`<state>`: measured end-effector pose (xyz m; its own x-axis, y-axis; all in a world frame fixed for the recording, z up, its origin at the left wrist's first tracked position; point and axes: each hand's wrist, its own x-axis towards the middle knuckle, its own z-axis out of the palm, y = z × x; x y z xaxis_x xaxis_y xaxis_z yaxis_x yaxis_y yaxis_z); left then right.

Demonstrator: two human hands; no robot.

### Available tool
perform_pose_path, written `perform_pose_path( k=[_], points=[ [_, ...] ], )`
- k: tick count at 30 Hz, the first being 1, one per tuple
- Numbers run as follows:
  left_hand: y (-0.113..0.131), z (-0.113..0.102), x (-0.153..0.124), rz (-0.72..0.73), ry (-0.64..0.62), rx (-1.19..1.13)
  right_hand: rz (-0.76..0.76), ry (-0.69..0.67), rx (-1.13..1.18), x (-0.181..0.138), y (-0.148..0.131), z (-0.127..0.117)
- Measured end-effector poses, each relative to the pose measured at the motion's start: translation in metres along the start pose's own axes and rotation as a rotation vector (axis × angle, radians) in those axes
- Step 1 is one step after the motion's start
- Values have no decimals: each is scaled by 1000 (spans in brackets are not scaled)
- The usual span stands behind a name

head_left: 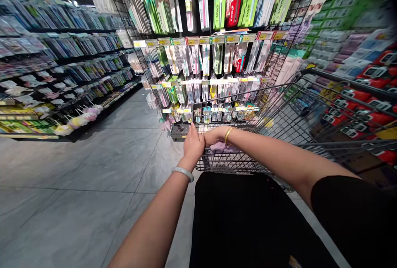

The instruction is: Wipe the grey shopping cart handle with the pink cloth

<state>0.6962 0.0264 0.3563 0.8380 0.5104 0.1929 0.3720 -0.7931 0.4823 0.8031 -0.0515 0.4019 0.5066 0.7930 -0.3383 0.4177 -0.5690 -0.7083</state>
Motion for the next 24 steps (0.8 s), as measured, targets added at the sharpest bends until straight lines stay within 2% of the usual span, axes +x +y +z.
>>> perform_pose_path(
  k=[2, 3, 5, 7, 10, 12, 15, 17, 21, 24],
  points=[
    [1, -1, -1, -61, 12, -35, -12, -44, -72, 1, -2, -7],
    [1, -1, -1, -103, 24, -48, -49, -7, -112, 2, -3, -9],
    [2, -3, -2, -194, 35, -63, -218, 164, -184, 6, -5, -7],
    [3, -5, -2, -271, -8, -76, -451, 315, -237, 13, -4, 0],
    [3, -7, 0, -324, -104, -60, -681, 305, -369, 33, 3, 6],
    [2, -8, 1, -324, -121, -30, -702, 292, -493, 49, 8, 1],
    [1, -6, 3, -325, -89, -60, -612, 383, -613, 69, 6, -8],
    [0, -4, 3, -314, -59, -115, -588, 394, -645, 74, -1, -7],
    [-2, -4, 1, -328, -69, -145, -790, 217, -667, 75, -9, 4],
    [-2, -3, 1, -343, -87, -137, -799, 233, -687, 88, -6, -1]
  ],
)
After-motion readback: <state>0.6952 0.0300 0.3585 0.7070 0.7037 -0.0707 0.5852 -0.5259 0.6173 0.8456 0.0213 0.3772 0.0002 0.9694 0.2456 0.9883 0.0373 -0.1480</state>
